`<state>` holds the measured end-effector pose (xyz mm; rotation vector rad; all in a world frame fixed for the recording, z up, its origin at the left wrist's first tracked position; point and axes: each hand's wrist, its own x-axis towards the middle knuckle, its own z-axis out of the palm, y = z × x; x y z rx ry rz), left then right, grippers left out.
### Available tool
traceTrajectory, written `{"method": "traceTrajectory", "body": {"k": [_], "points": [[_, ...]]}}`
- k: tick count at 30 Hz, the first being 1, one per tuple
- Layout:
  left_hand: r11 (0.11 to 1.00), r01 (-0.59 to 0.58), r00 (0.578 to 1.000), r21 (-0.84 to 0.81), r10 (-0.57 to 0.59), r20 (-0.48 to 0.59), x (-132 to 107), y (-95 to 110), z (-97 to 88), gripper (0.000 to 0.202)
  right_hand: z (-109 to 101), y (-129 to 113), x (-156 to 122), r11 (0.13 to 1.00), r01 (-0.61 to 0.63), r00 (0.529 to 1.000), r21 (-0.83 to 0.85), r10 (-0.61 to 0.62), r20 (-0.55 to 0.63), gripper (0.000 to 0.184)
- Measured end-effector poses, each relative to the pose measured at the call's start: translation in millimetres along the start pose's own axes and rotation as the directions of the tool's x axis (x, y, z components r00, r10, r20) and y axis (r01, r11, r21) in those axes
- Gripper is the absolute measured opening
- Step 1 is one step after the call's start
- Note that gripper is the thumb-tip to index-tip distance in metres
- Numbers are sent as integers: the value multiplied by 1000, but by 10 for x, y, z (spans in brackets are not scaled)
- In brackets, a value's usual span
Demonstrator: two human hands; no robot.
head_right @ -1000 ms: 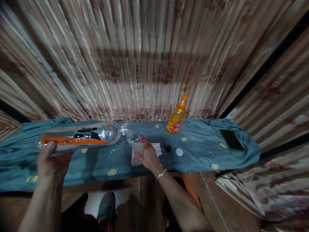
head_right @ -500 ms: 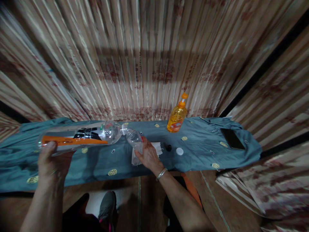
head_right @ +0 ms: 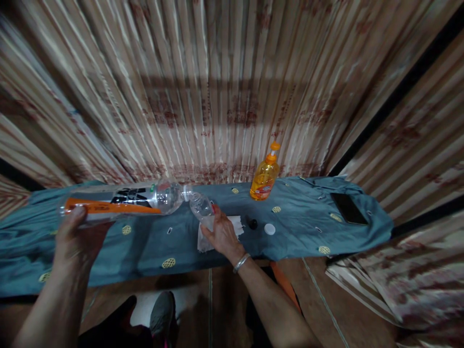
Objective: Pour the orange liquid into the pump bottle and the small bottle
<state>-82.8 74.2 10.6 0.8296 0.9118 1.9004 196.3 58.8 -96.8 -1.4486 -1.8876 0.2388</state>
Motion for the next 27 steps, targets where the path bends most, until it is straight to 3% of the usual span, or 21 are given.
{"method": "traceTrajectory", "body": {"k": [10, 19, 27], "points": [[998, 56, 996, -17, -55, 74, 59, -133, 71, 36, -31, 56, 9, 1000, -2, 999, 12, 3, -54, 67], [995, 93, 995, -37, -92, 27, -73, -233, 60, 36, -75, 30, -5, 999, -26, 998, 42, 29, -62, 63], [994, 105, 994, -24, -106, -35, -105, -198, 2, 38, -85, 18, -36, 1000, 3, 999, 1, -3, -33, 64]]}}
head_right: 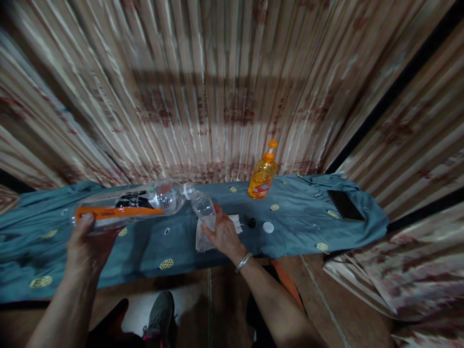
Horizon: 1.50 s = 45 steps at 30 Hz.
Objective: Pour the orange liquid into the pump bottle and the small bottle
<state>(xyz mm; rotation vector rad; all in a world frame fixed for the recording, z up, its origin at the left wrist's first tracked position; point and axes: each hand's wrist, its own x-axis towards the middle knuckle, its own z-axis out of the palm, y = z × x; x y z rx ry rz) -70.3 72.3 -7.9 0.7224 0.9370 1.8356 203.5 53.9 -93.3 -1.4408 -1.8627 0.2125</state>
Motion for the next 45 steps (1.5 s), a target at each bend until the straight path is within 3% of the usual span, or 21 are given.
{"method": "traceTrajectory", "body": {"k": [8, 29, 45], "points": [[998, -58, 997, 20, 57, 51, -55, 41, -5, 24, 9, -4, -13, 1000, -11, 1000, -23, 11, 14, 65], [995, -92, 996, -28, 93, 10, -32, 41, 80, 34, 27, 11, -29, 1000, -15, 1000, -21, 16, 12, 62], [995, -95, 995, -12, 95, 8, -27, 39, 66, 25, 18, 6, -52, 999, -43, 998, -17, 44, 49, 61]]}}
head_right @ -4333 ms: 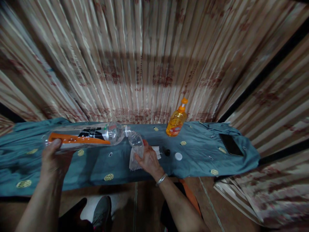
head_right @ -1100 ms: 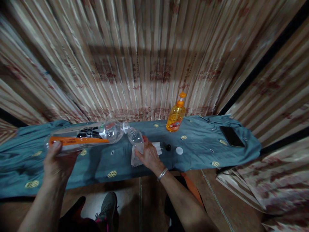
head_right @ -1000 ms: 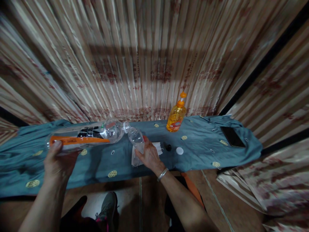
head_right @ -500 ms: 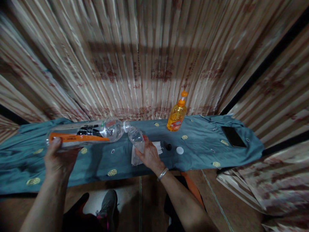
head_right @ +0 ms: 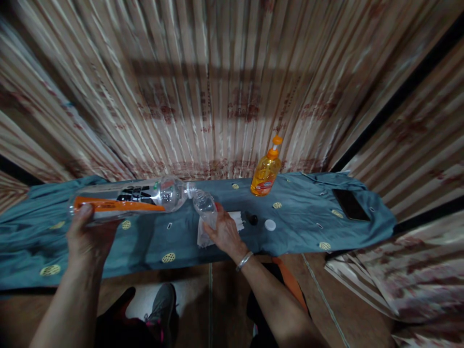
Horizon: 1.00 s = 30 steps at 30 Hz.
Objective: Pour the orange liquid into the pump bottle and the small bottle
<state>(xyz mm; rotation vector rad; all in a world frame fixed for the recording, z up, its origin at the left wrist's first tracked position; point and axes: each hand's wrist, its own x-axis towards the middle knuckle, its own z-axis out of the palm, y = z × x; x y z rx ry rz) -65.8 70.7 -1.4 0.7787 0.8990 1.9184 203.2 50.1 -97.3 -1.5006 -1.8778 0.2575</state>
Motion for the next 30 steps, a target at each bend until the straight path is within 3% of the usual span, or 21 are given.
{"method": "traceTrajectory", "body": {"k": [30], "points": [[999, -33, 997, 14, 32, 71, 2, -19, 10, 22, 31, 60, -11, 1000, 10, 1000, -10, -10, -3, 66]]}}
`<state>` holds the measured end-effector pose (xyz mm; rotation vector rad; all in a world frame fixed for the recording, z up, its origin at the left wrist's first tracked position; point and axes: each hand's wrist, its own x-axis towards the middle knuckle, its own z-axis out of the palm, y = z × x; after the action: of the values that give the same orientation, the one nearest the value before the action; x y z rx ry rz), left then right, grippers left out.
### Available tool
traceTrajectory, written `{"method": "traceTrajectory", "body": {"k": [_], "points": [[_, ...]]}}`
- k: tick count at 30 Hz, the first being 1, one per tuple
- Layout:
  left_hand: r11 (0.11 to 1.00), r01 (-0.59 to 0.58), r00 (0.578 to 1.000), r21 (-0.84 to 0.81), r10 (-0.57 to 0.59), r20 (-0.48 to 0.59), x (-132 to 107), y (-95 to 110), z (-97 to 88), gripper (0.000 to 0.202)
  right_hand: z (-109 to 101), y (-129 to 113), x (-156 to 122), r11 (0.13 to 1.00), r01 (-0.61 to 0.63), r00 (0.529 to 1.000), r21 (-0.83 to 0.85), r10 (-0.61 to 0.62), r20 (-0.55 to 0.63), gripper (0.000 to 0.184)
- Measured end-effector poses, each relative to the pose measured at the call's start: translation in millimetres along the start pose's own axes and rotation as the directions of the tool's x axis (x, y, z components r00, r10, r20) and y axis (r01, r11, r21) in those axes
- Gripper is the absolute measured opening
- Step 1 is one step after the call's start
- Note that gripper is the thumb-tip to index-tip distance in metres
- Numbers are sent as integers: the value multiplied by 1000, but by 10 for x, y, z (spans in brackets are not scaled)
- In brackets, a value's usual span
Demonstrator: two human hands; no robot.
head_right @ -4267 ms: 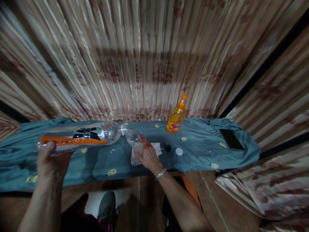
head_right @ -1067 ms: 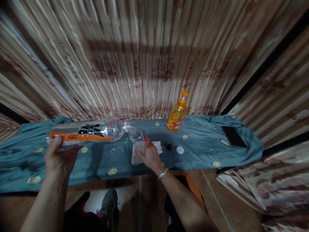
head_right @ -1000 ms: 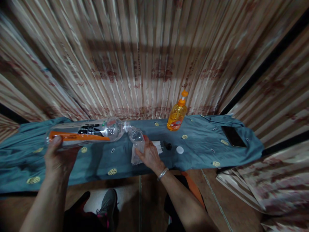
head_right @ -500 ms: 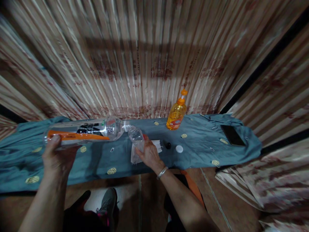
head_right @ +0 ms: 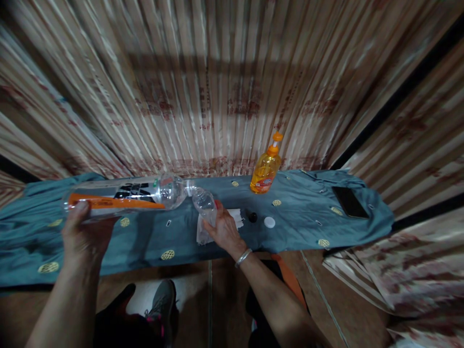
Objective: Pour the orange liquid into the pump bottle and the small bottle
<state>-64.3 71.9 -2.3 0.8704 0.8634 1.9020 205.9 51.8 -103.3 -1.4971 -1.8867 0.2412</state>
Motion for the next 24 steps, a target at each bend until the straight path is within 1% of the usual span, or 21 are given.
{"method": "traceTrajectory", "body": {"k": [3, 6, 9, 17, 21, 24], "points": [[1000, -1, 1000, 6, 1, -5, -7, 7, 4, 23, 2, 0, 0, 1000, 4, 1000, -19, -4, -5, 67], [1000, -8, 1000, 9, 7, 3, -8, 10, 13, 20, 10, 1, 1, 1000, 4, 1000, -25, -4, -11, 66], [1000, -16, 1000, 2, 16, 7, 2, 3, 12, 17, 19, 2, 1, 1000, 0, 1000, -23, 0, -6, 65], [1000, -21, 999, 6, 20, 33, -4, 8, 20, 17, 20, -4, -4, 1000, -15, 1000, -7, 15, 0, 64], [1000, -18, 1000, 2, 18, 14, -9, 6, 17, 18, 31, -1, -5, 1000, -9, 1000, -3, 9, -18, 65], [1000, -1, 1000, -9, 1, -29, -4, 8, 6, 23, 38, 0, -7, 1000, 3, 999, 8, -3, -35, 64]]}}
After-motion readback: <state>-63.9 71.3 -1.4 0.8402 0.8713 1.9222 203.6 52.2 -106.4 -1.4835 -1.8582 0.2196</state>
